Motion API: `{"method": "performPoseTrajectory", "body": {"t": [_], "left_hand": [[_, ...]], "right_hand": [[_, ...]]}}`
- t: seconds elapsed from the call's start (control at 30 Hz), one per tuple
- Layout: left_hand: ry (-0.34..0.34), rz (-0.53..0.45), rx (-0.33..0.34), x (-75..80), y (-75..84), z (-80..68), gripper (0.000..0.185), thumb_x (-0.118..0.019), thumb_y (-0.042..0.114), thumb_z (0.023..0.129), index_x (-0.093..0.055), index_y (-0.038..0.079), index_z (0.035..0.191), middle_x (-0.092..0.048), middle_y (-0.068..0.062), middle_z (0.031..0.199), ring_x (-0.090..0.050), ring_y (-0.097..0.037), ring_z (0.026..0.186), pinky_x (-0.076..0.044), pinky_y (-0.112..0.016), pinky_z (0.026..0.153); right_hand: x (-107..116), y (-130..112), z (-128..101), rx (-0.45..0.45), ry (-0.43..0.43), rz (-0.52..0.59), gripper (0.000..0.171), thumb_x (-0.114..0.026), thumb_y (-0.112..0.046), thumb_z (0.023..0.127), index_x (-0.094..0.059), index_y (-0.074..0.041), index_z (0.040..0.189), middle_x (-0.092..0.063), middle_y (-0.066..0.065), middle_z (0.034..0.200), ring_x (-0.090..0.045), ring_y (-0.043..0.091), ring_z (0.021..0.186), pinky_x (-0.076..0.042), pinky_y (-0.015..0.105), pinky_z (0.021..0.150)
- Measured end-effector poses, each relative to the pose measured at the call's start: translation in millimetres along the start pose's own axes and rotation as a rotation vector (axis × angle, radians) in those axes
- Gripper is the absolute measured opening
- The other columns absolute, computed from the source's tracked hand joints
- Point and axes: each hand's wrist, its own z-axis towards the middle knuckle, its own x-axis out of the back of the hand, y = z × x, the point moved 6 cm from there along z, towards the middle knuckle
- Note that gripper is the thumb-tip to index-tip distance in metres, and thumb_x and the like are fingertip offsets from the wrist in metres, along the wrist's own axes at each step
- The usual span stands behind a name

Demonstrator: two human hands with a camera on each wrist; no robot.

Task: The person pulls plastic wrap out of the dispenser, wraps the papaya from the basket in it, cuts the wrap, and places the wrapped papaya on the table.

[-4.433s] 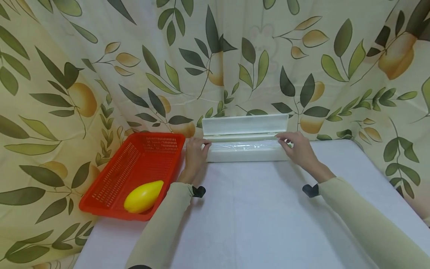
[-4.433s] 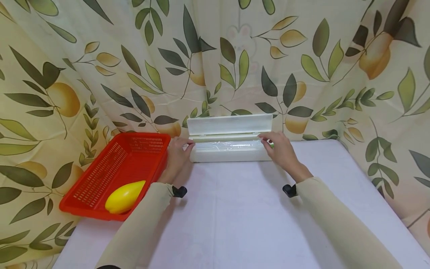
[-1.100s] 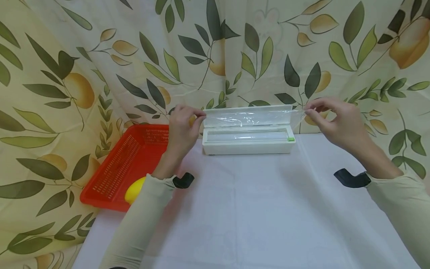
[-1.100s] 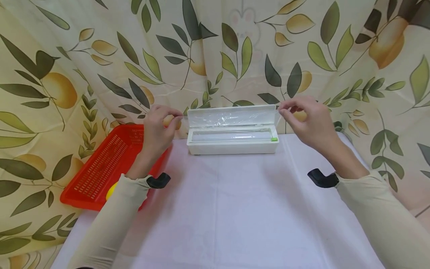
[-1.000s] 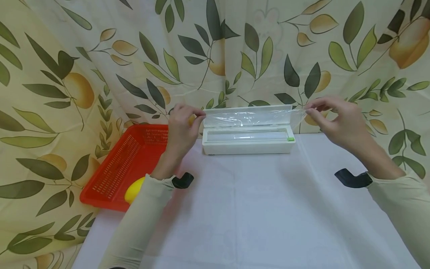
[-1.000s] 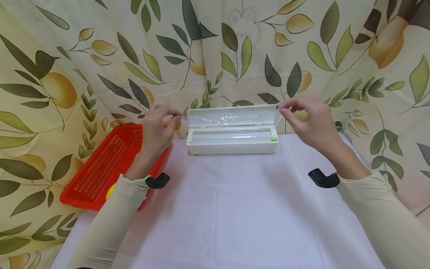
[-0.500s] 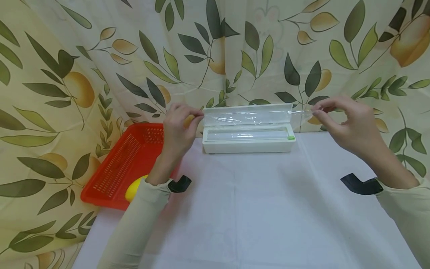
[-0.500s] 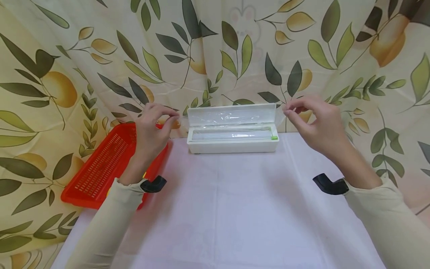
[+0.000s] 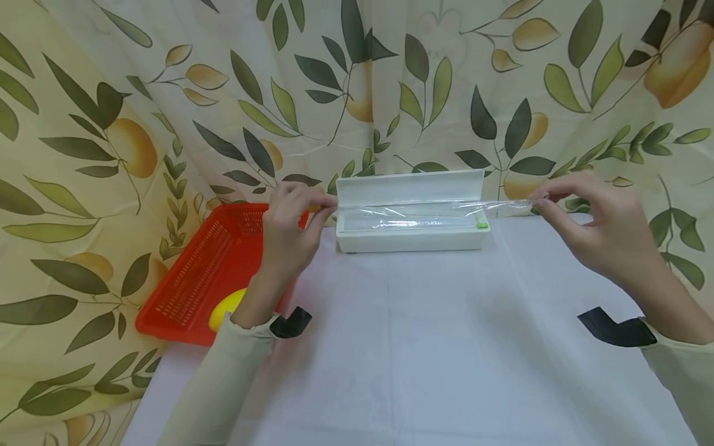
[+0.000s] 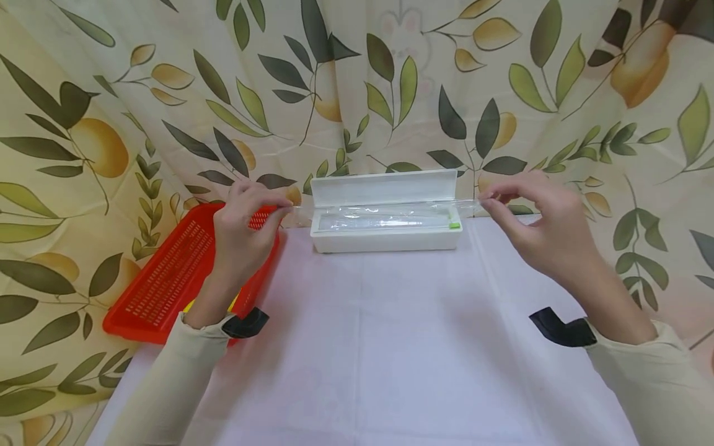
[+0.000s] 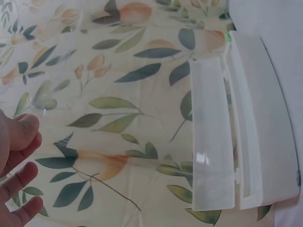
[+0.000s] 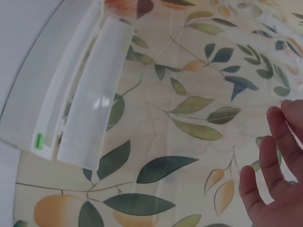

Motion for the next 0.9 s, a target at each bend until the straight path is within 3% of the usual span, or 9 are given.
{"method": "performPoseTrajectory", "body": {"t": [0.17, 0.23, 0.4, 0.6, 0.9], "left_hand": [[-0.014, -0.020, -0.009, 4.3, 10.8, -16.3, 0.008, -0.079, 0.000, 0.088, -0.077, -0.001, 0.095, -0.075, -0.013, 0.094, -0.059, -0.031, 0.096, -0.048, -0.037, 0.078], [-0.018, -0.019, 0.001, 5.2, 14.0, -26.2, 0.008, -0.079, 0.001, 0.088, -0.077, 0.000, 0.095, -0.076, -0.012, 0.095, -0.060, -0.029, 0.096, -0.051, -0.036, 0.079], [-0.055, -0.028, 0.028, 4.5, 18.1, -55.8, 0.009, -0.080, 0.002, 0.087, -0.077, 0.002, 0.095, -0.076, -0.010, 0.096, -0.062, -0.026, 0.098, -0.055, -0.034, 0.086], [-0.179, -0.051, 0.105, 1.0, 16.3, -96.7, 0.013, -0.084, 0.002, 0.084, -0.078, 0.008, 0.094, -0.075, -0.003, 0.093, -0.060, -0.019, 0.096, -0.052, -0.030, 0.090], [-0.415, -0.051, 0.185, -8.6, 14.7, -145.6, 0.016, -0.086, 0.006, 0.082, -0.079, 0.014, 0.094, -0.071, 0.005, 0.088, -0.057, -0.013, 0.096, -0.055, -0.028, 0.084]], "right_hand": [[3, -5, -16, 0.026, -0.015, 0.030, 0.013, -0.075, 0.007, 0.086, -0.072, 0.004, 0.099, -0.070, -0.003, 0.096, -0.054, -0.012, 0.101, -0.039, 0.008, 0.092], [3, -6, -24, 0.029, -0.017, 0.049, 0.012, -0.075, 0.005, 0.087, -0.072, 0.003, 0.098, -0.070, 0.007, 0.095, -0.056, -0.011, 0.102, -0.040, 0.008, 0.093], [-6, -4, -49, 0.013, -0.048, 0.113, 0.014, -0.079, 0.003, 0.086, -0.074, -0.001, 0.098, -0.070, -0.002, 0.096, -0.059, -0.007, 0.102, -0.041, 0.007, 0.095], [-24, -1, -82, -0.029, -0.211, 0.132, 0.044, -0.082, 0.017, 0.071, -0.074, -0.015, 0.100, -0.069, -0.011, 0.098, -0.059, -0.005, 0.096, -0.043, 0.005, 0.090], [-51, -2, -136, -0.054, -0.430, 0.214, 0.049, -0.083, 0.011, 0.074, -0.071, -0.027, 0.102, -0.068, -0.015, 0.096, -0.058, 0.000, 0.086, -0.046, 0.007, 0.080]]}}
